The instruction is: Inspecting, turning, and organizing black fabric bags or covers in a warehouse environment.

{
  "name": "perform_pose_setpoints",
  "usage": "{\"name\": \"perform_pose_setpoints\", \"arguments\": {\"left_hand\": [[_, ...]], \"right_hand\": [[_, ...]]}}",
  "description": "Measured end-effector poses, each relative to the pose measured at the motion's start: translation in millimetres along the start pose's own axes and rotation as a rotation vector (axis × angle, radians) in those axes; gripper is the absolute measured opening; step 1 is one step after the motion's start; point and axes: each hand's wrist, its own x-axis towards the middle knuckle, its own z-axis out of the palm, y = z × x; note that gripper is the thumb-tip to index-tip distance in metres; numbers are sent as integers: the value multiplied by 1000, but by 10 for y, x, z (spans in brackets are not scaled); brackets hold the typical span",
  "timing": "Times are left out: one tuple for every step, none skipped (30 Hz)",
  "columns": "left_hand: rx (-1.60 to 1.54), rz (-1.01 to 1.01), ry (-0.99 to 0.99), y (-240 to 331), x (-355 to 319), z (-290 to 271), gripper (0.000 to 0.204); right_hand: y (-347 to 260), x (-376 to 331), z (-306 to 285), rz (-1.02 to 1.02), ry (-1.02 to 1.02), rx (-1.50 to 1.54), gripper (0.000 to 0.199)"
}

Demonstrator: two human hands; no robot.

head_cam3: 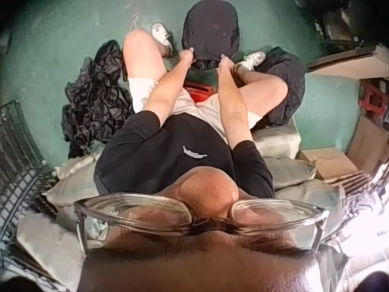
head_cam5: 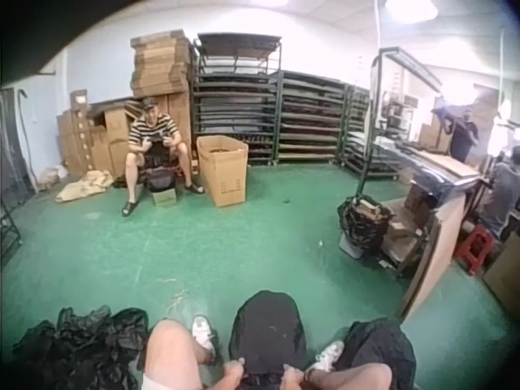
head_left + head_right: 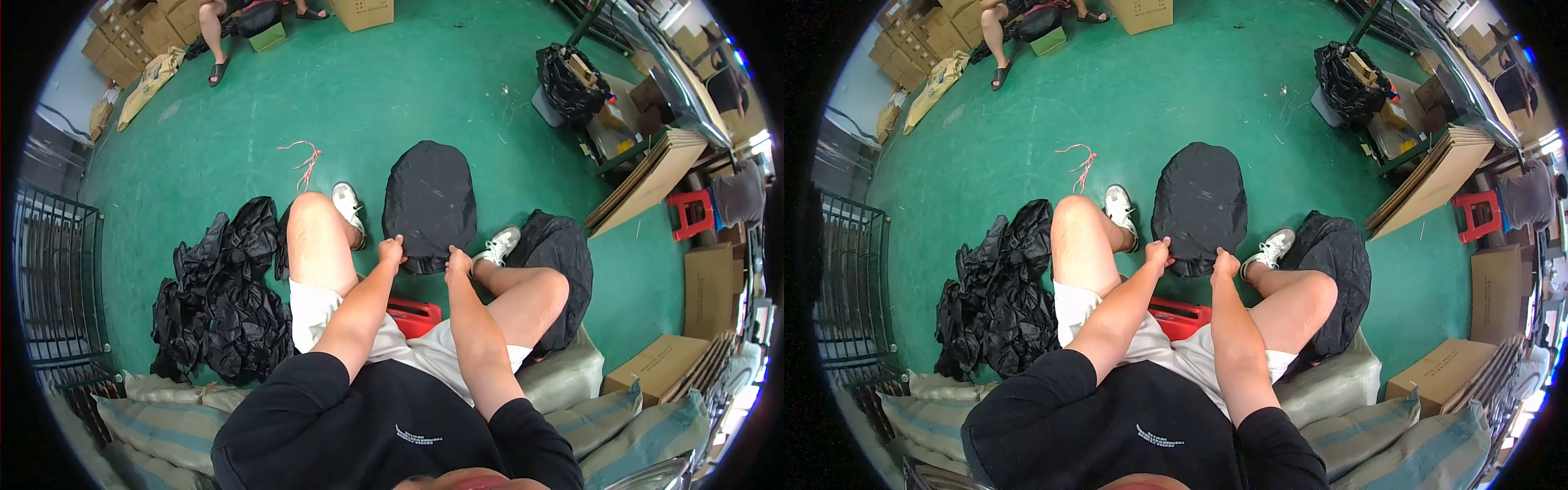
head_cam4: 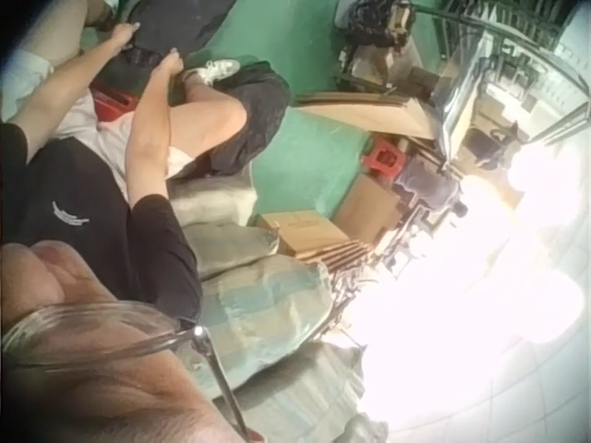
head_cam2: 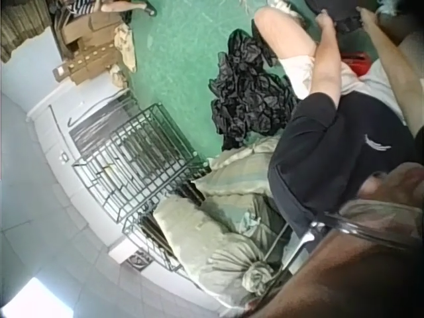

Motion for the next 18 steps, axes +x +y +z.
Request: {"name": "perform_pose_setpoints", "arguments": {"left_hand": [[-69, -2, -130, -83, 13, -164, 29], [-109, -55, -186, -69, -156, -141, 26], [-71, -57, -203, -103, -201, -153, 25], [-35, -59, -220, -134, -241, -170, 24], [20, -87, -199, -155, -267, -192, 23], [73, -128, -201, -163, -303, -181, 22], [138, -142, -226, -165, -318, -170, 21], [202, -156, -249, -159, -326, -159, 22], [175, -170, -216, -194, -305, -284, 22], [330, -116, -204, -136, -390, -249, 19], [478, -60, -185, -93, -441, -244, 18], [455, -67, -176, -83, -453, -285, 18], [603, -58, -179, -41, -481, -242, 18], [757, -30, -202, 30, -537, -111, 19], [713, -66, -145, -62, -485, -314, 19], [833, -76, -228, -147, -499, -376, 18], [974, -44, -360, -125, -587, -224, 17], [1009, -42, -381, -186, -644, -201, 24]], "right_hand": [[-29, -251, 25, 46, -56, -59, 20], [-47, -341, -45, 94, -77, -106, 18], [-64, -415, -60, 89, -85, -109, 18], [-75, -492, -80, 149, -148, -163, 18], [-87, -566, -92, 208, -212, -221, 19], [-98, -517, -151, 199, -213, -225, 19], [-114, -404, -231, 168, -325, -283, 19], [-141, -290, -294, 136, -437, -345, 20], [-362, -465, -279, 146, -492, -690, 21], [-518, -348, -371, 174, -536, -908, 22], [-673, -218, -449, 142, -545, -1003, 26], [-876, -135, -505, 89, -598, -1009, 28], [-1053, 73, -639, -101, -617, -972, 30], [-1271, 480, -870, -491, -485, -1155, 31], [-1578, 199, -706, -477, -495, -1080, 28], [-1806, 193, -685, -610, -451, -1123, 26], [-2067, 409, -1013, -778, -313, -1126, 25], [-2277, 363, -1065, -781, -293, -1077, 25]]}}
